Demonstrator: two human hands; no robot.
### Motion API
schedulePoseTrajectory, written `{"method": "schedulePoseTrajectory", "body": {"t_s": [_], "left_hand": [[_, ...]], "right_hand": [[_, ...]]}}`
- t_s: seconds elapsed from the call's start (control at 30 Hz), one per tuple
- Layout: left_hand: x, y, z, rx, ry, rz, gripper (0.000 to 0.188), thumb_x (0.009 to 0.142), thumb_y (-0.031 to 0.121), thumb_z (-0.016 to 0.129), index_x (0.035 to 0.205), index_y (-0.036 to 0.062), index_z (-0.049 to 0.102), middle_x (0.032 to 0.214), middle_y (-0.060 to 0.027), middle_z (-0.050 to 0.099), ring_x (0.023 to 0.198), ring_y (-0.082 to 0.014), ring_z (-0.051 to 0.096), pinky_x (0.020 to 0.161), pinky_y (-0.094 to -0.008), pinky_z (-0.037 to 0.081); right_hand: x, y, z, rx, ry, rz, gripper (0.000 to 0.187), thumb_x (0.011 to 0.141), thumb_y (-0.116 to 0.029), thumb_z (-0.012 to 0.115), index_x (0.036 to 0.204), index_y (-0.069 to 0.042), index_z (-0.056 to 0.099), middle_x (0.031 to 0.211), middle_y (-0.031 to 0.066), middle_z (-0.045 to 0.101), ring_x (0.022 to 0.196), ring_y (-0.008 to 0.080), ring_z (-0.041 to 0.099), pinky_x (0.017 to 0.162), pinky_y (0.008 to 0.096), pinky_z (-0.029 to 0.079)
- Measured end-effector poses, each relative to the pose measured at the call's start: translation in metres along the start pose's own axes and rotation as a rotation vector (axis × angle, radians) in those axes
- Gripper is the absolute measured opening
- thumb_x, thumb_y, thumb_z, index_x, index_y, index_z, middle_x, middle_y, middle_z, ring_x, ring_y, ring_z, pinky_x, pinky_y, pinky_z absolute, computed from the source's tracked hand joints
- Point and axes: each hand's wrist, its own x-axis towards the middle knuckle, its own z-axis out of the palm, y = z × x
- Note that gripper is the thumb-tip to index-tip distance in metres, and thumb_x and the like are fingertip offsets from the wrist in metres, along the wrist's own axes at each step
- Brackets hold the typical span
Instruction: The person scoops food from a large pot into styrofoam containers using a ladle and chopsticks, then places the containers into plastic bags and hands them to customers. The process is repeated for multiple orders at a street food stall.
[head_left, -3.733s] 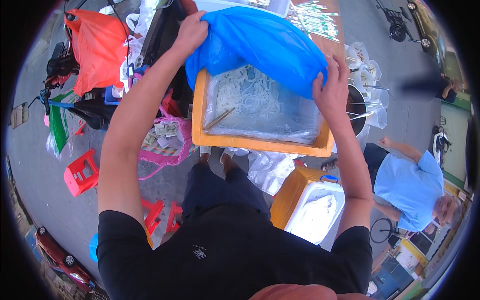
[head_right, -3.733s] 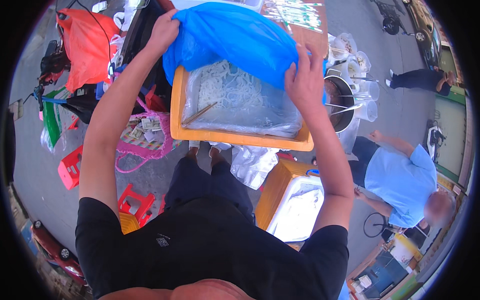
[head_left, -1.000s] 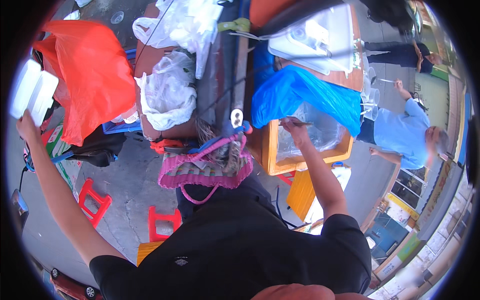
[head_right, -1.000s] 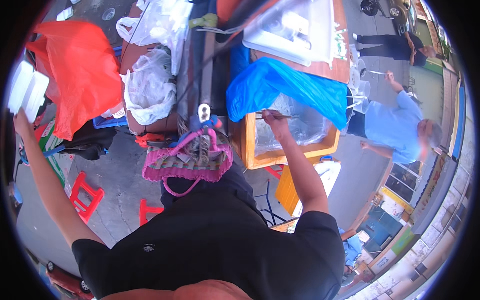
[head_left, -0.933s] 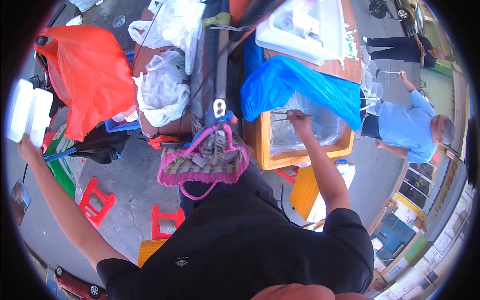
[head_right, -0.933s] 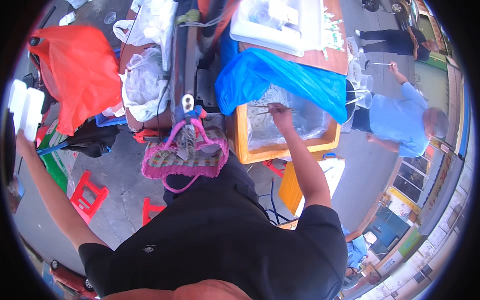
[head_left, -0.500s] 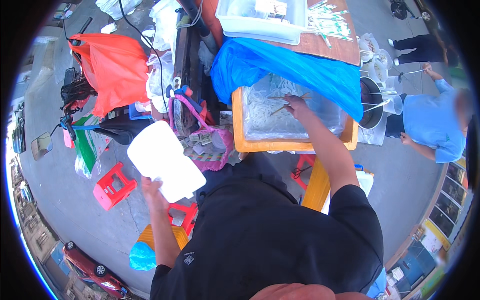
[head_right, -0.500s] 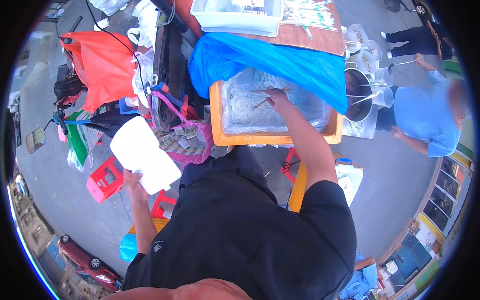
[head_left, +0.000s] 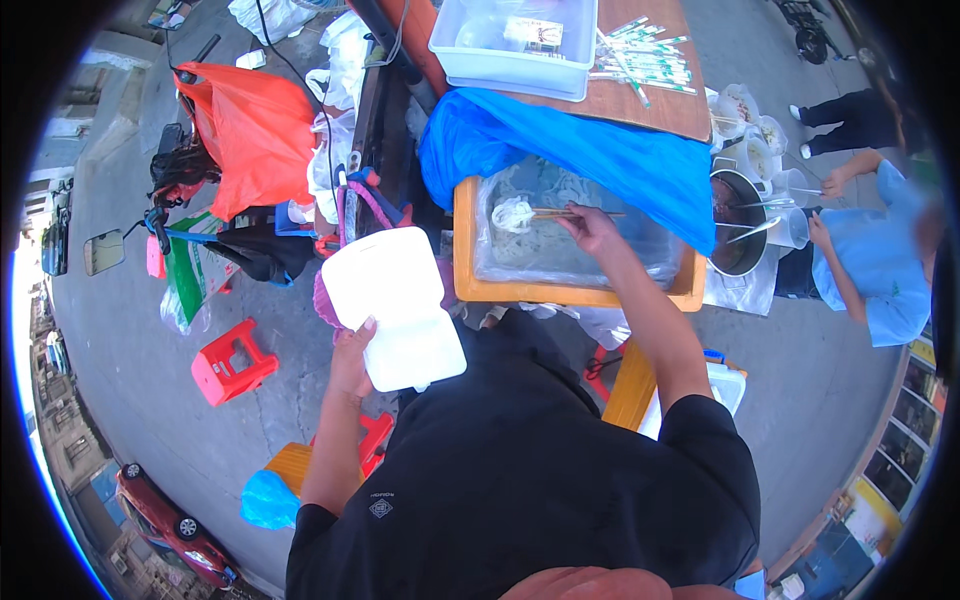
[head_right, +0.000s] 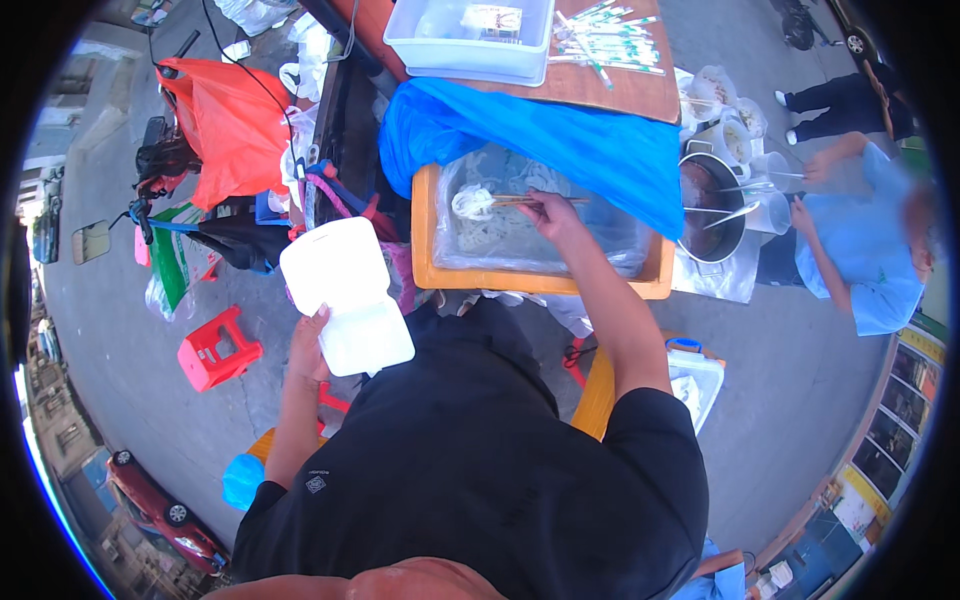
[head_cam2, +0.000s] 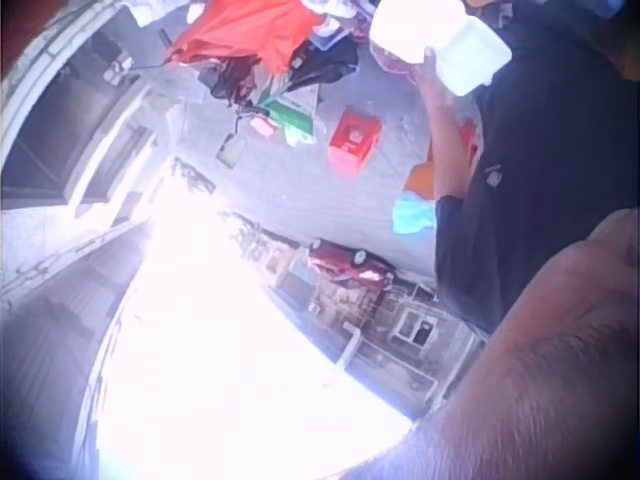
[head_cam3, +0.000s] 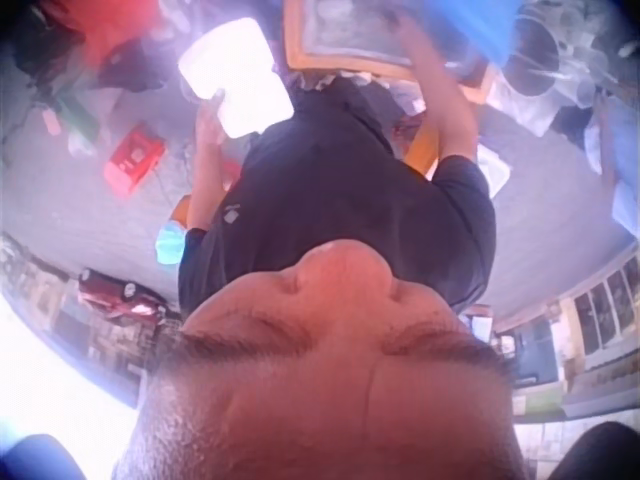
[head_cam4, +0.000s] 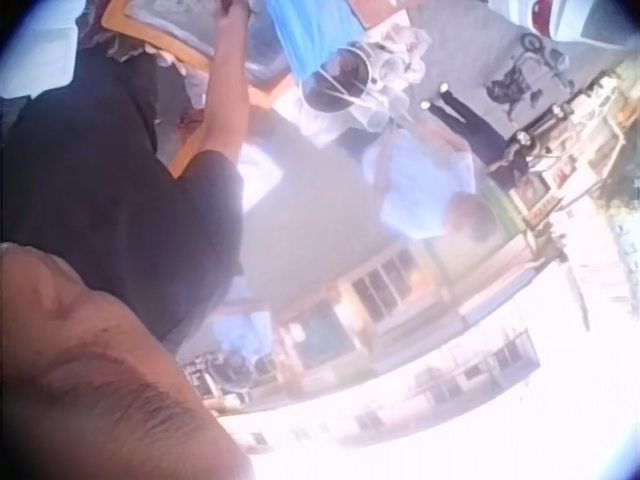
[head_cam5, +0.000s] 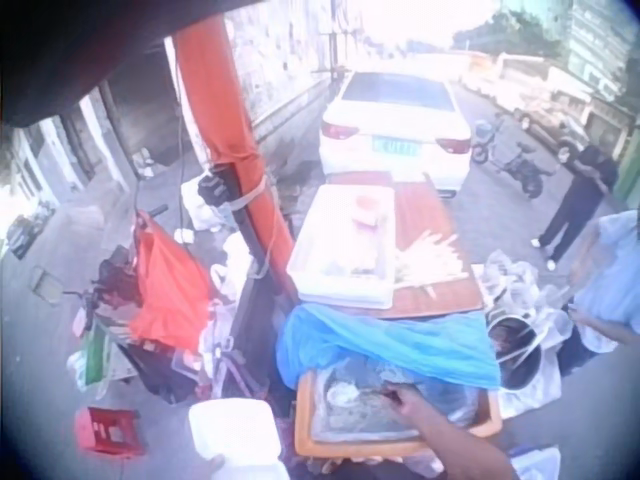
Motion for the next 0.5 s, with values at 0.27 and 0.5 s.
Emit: {"method": "schedulePoseTrajectory", "body": {"t_s": [0.27,0.5], "left_hand": [[0.086,0.029,0.082,0.254,-0.175,0.08,0.053,0.109,0.028,0.063,0.147,-0.0063,0.05,0.135,-0.0168,0.067,0.119,-0.0232,0.069,0.099,-0.0368,0.058],[0.192,0.006,0.138,0.694,-0.544,0.302,0.053,0.113,0.035,0.052,0.153,0.0011,0.048,0.134,-0.0111,0.067,0.117,-0.0172,0.066,0.098,-0.0331,0.054]], "right_hand": [[-0.138,-0.014,0.009,0.138,-0.042,-0.183,0.013,0.102,-0.004,0.065,0.109,0.007,0.065,0.11,0.017,0.068,0.103,0.0323,0.073,0.084,0.0364,0.071],[-0.26,-0.048,0.049,-0.048,-0.062,-0.489,0.013,0.101,-0.01,0.072,0.102,0.002,0.067,0.103,0.0128,0.072,0.101,0.0302,0.076,0.083,0.0352,0.07]]}}
